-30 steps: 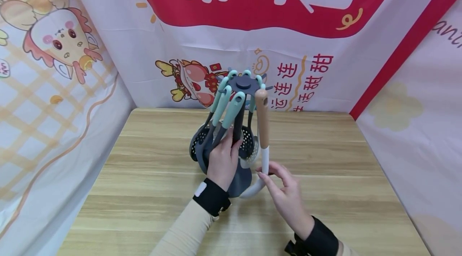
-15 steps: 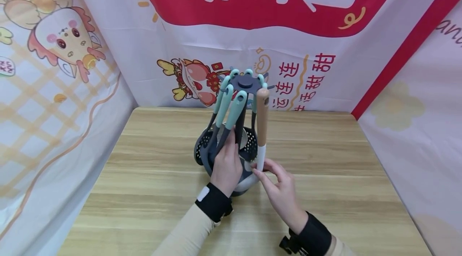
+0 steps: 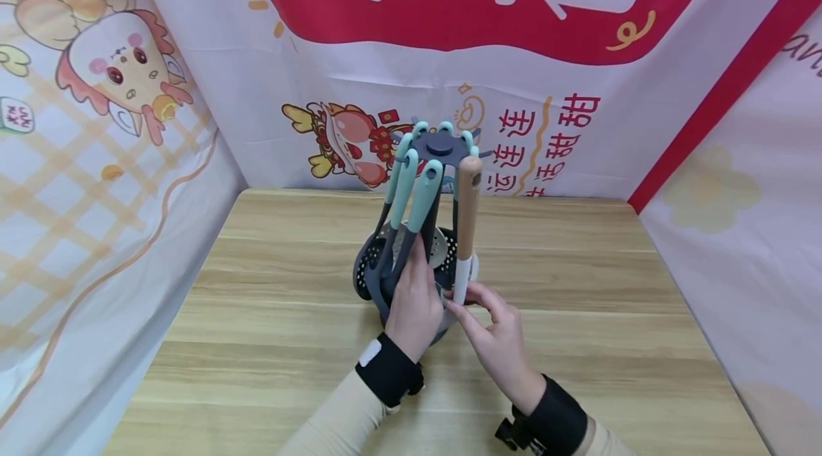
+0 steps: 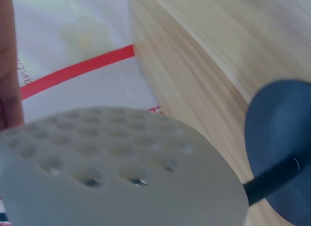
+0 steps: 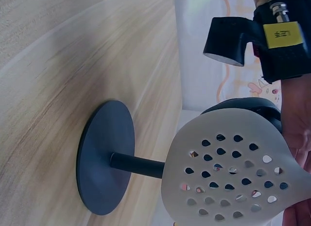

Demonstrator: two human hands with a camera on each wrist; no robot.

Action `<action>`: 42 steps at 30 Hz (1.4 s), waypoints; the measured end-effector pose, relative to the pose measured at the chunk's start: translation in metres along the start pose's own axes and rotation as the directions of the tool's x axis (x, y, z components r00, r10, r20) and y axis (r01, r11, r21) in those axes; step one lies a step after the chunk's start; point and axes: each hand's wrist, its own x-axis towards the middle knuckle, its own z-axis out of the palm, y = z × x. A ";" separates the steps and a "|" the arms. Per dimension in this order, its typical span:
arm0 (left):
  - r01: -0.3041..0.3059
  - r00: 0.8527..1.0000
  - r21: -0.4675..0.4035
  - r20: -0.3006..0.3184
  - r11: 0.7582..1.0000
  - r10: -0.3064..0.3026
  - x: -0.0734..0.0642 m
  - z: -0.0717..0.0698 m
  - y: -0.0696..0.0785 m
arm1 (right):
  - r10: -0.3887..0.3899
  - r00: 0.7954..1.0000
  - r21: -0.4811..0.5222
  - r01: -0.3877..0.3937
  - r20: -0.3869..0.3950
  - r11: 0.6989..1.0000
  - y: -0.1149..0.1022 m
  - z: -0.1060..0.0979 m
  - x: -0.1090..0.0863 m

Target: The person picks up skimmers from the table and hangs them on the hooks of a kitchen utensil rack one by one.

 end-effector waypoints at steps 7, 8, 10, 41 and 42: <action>0.085 0.996 -0.032 0.018 0.996 -0.084 -0.003 0.006 0.012 | -0.058 0.998 -0.039 0.057 -0.033 0.998 0.004 -0.001 0.000; 0.090 0.996 -0.039 0.021 0.995 -0.089 -0.004 0.008 0.014 | -0.061 0.998 -0.047 0.059 -0.034 0.997 0.004 -0.001 0.000; 0.102 0.994 -0.063 0.034 0.993 -0.100 -0.007 0.010 0.017 | -0.067 0.997 -0.059 0.065 -0.037 0.996 0.006 -0.002 -0.001; -0.358 0.923 0.049 0.166 0.932 0.346 -0.041 -0.038 -0.008 | -0.107 0.993 -0.072 0.109 0.042 0.991 0.014 -0.040 0.021; -0.408 0.905 0.044 0.150 0.912 0.398 -0.040 -0.044 -0.014 | -0.107 0.994 -0.090 0.110 0.037 0.990 0.015 -0.045 0.023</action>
